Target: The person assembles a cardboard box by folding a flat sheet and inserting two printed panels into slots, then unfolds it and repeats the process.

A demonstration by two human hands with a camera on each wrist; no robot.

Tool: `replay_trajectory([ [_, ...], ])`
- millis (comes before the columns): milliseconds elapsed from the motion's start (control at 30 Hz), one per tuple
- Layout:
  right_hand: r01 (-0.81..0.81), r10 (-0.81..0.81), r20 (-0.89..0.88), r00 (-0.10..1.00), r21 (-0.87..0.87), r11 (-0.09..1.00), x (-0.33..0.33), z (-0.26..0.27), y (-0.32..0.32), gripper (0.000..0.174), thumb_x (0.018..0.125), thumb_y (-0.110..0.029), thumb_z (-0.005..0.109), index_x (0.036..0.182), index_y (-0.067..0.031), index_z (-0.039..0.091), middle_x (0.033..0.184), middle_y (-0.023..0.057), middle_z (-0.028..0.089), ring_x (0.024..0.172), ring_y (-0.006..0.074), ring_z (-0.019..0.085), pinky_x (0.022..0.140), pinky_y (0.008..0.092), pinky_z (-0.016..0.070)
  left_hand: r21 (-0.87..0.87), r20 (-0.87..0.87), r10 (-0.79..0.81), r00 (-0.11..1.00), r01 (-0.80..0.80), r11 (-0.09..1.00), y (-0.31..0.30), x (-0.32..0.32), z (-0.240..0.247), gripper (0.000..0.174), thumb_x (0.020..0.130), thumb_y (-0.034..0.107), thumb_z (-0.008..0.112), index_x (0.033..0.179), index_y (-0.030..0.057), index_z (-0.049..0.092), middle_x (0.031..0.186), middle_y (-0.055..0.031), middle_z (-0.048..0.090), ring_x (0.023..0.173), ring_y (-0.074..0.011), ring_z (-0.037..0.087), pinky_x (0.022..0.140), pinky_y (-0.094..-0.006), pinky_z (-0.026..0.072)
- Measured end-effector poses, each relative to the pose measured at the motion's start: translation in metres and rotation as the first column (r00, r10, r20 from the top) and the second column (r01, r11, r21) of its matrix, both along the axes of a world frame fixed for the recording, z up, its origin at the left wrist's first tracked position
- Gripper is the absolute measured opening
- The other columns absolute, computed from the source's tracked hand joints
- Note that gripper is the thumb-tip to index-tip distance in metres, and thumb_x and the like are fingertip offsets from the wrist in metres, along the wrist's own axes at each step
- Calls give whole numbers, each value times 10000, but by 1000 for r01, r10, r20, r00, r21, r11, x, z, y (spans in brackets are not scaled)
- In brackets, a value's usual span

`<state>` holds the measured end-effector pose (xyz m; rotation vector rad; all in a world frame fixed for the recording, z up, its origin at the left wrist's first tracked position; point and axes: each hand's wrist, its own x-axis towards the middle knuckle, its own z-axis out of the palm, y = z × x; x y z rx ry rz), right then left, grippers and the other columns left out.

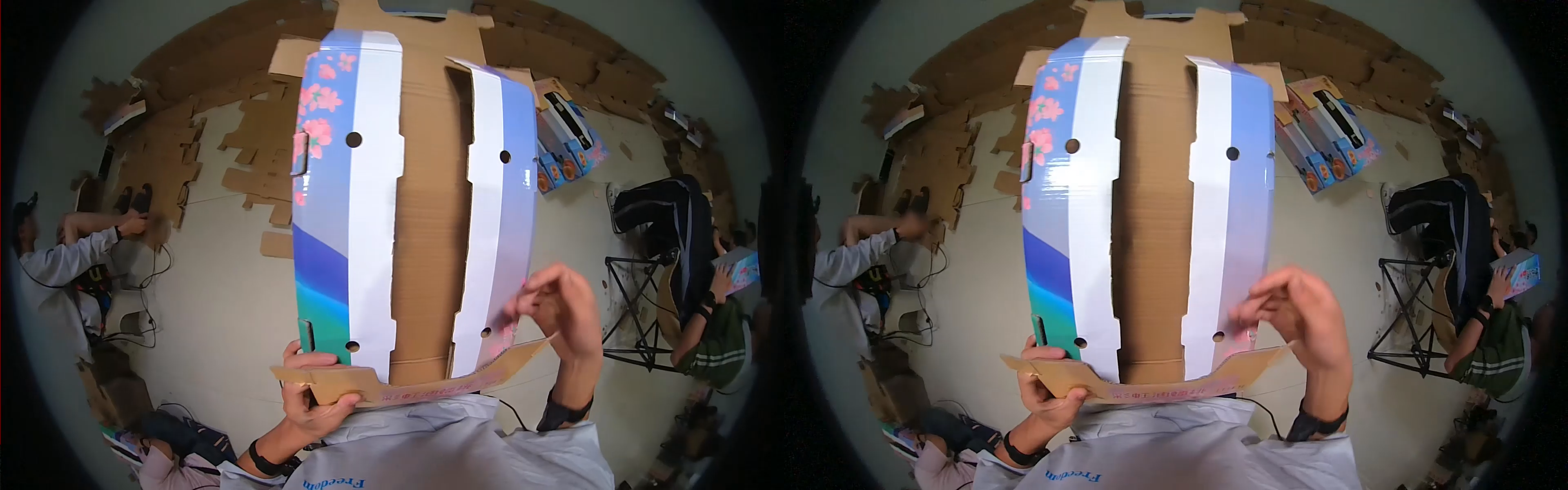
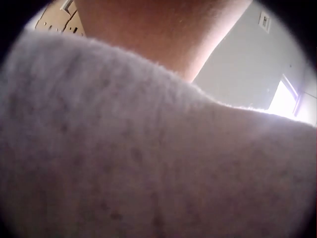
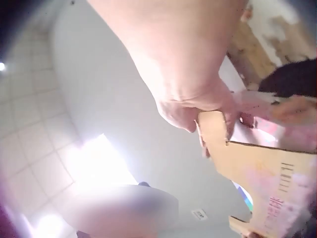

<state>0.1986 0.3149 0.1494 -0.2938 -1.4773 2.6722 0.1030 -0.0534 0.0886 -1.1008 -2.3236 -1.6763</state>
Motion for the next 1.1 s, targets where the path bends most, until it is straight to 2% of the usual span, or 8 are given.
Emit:
replay_trajectory([
  [133, 332, -425, -58, 903, 722, 607, 21, -1, -50, 637, 1065, -445, 618, 1392, 92, 520, 1398, 231, 558, 1316, 304, 577, 1122, 424, 464, -23, 1, 197, 980, -197, 980, -8, 20, -12, 929, 795, 373, 938, 1447, 26, 375, 1299, -203, 571, 1278, -322, 498, 1081, -517, 365],
  [300, 397, -569, 72, 819, 645, 653, 27, -40, -96, 1015, 1023, -615, 595, 1634, 81, 180, 1569, 278, 391, 1456, 323, 428, 1210, 444, 337, -61, 110, 244, 964, -238, 969, 1, 15, -3, 1104, 818, 436, 901, 1553, -9, 207, 1362, -242, 406, 1314, -364, 448, 1106, -511, 376],
  [400, 382, -536, 43, 843, 654, 653, 25, -35, -99, 956, 1061, -607, 518, 1609, 122, 232, 1566, 294, 421, 1446, 346, 456, 1201, 439, 355, -65, 63, 272, 960, -268, 961, 0, 11, -5, 1036, 938, 566, 745, 1596, -9, 190, 1408, -205, 440, 1312, -312, 476, 1120, -479, 427],
  [500, 368, -491, -131, 861, 827, 424, 29, -39, -89, 902, 1097, -583, 441, 1586, 157, 278, 1563, 305, 447, 1443, 370, 474, 1191, 437, 369, -67, 184, 282, 942, -274, 959, 3, 4, 18, 924, 987, 531, 686, 1596, 7, 229, 1339, -184, 448, 1301, -308, 479, 1117, -486, 434],
  [600, 316, -483, -68, 873, 833, 454, 22, -30, -94, 859, 1120, -552, 383, 1570, 175, 306, 1588, 310, 426, 1474, 385, 446, 1200, 440, 359, -118, 375, 312, 873, -289, 950, 17, -9, 45, 833, 1029, 508, 619, 1593, 7, 265, 1355, -184, 436, 1289, -304, 486, 1110, -479, 440],
  [733, 340, -515, -10, 857, 762, 552, 28, -45, -100, 847, 1123, -524, 391, 1584, 176, 263, 1602, 307, 405, 1492, 376, 420, 1218, 442, 331, -395, 101, 259, 961, -200, 896, 34, -30, 54, 912, 1059, 632, 442, 1577, -112, 337, 1517, -265, 346, 1405, -372, 431, 1176, -499, 359],
  [833, 374, -530, 19, 848, 688, 622, 28, -40, -107, 818, 1126, -472, 432, 1616, 143, 207, 1614, 265, 400, 1481, 326, 424, 1211, 407, 333, -288, 124, 229, 966, -186, 939, 33, -27, 50, 874, 1084, 602, 396, 1577, -119, 363, 1606, -304, 308, 1484, -423, 374, 1196, -514, 334],
  [1100, 300, -459, 249, 853, 485, 822, 8, -51, -88, 667, 1084, -295, 519, 1592, 72, 291, 1552, 199, 453, 1454, 282, 416, 1221, 411, 299, -187, 1, -27, 1000, 27, 982, 17, -36, 34, 373, 1077, 289, 538, 1380, 74, 573, 1491, -303, 506, 1476, -542, 387, 1257, -643, 202],
])
